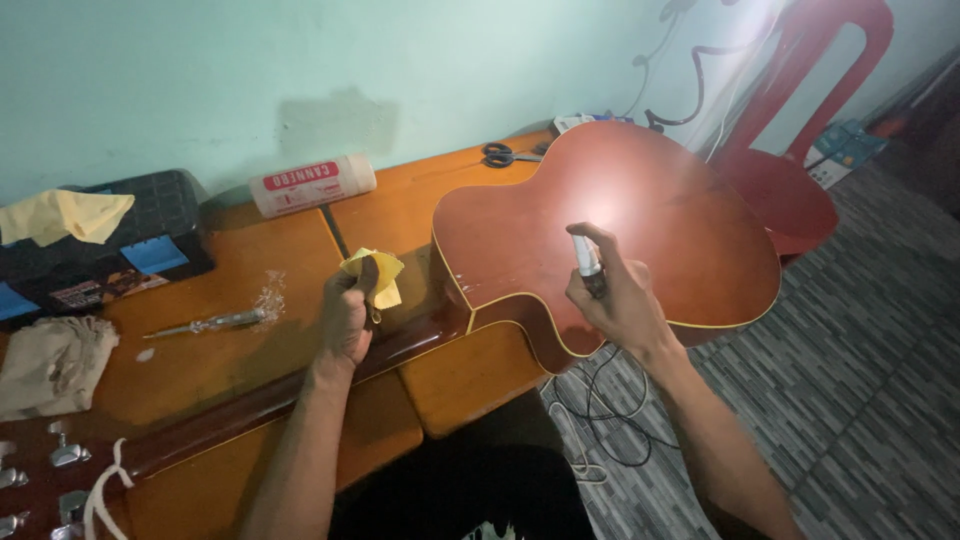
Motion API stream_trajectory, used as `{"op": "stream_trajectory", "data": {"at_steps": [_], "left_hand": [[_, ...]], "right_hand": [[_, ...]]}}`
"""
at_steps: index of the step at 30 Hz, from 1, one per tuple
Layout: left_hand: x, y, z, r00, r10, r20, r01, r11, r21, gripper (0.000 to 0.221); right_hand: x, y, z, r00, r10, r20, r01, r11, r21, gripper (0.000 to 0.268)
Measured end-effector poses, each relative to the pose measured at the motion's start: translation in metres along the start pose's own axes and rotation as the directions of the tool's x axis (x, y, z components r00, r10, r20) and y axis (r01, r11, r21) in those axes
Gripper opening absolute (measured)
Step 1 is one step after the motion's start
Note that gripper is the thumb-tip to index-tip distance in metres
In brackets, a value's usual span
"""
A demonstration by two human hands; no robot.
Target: Cleaning the body and neck of an acoustic guitar using a spray cleaner and a microfiber cloth on a workbench.
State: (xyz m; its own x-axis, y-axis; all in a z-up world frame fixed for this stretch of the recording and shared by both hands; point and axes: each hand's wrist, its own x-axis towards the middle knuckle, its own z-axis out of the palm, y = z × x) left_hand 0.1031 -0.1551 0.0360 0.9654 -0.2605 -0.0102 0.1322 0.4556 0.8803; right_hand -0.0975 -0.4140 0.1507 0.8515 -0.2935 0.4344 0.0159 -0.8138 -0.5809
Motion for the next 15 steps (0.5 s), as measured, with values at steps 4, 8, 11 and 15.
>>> {"op": "stream_trajectory", "data": {"at_steps": [4,8,11,15], "left_hand": [[0.001,-0.003,-0.002,1.000,0.007,-0.025,-0.007,1.000,-0.021,0.026],[-0.004,0.009,0.005,1.000,0.022,-0.006,-0.022,1.000,-0.017,0.027],[-0.004,0.008,0.003,1.000,0.029,0.003,-0.029,1.000,0.006,0.028],[0.001,0.000,-0.004,0.999,0.029,0.026,-0.030,0.998,0.054,0.030]], "right_hand": [[0.002,0.003,0.004,0.999,-0.036,0.002,0.036,0.999,-0.026,0.062],[-0.001,0.007,0.004,1.000,-0.030,0.004,0.030,0.997,-0.067,0.056],[-0.002,0.001,0.002,0.999,-0.037,0.005,0.037,0.997,-0.065,0.057],[0.001,-0.002,0.000,1.000,-0.005,0.020,0.006,0.999,-0.054,0.060]]}}
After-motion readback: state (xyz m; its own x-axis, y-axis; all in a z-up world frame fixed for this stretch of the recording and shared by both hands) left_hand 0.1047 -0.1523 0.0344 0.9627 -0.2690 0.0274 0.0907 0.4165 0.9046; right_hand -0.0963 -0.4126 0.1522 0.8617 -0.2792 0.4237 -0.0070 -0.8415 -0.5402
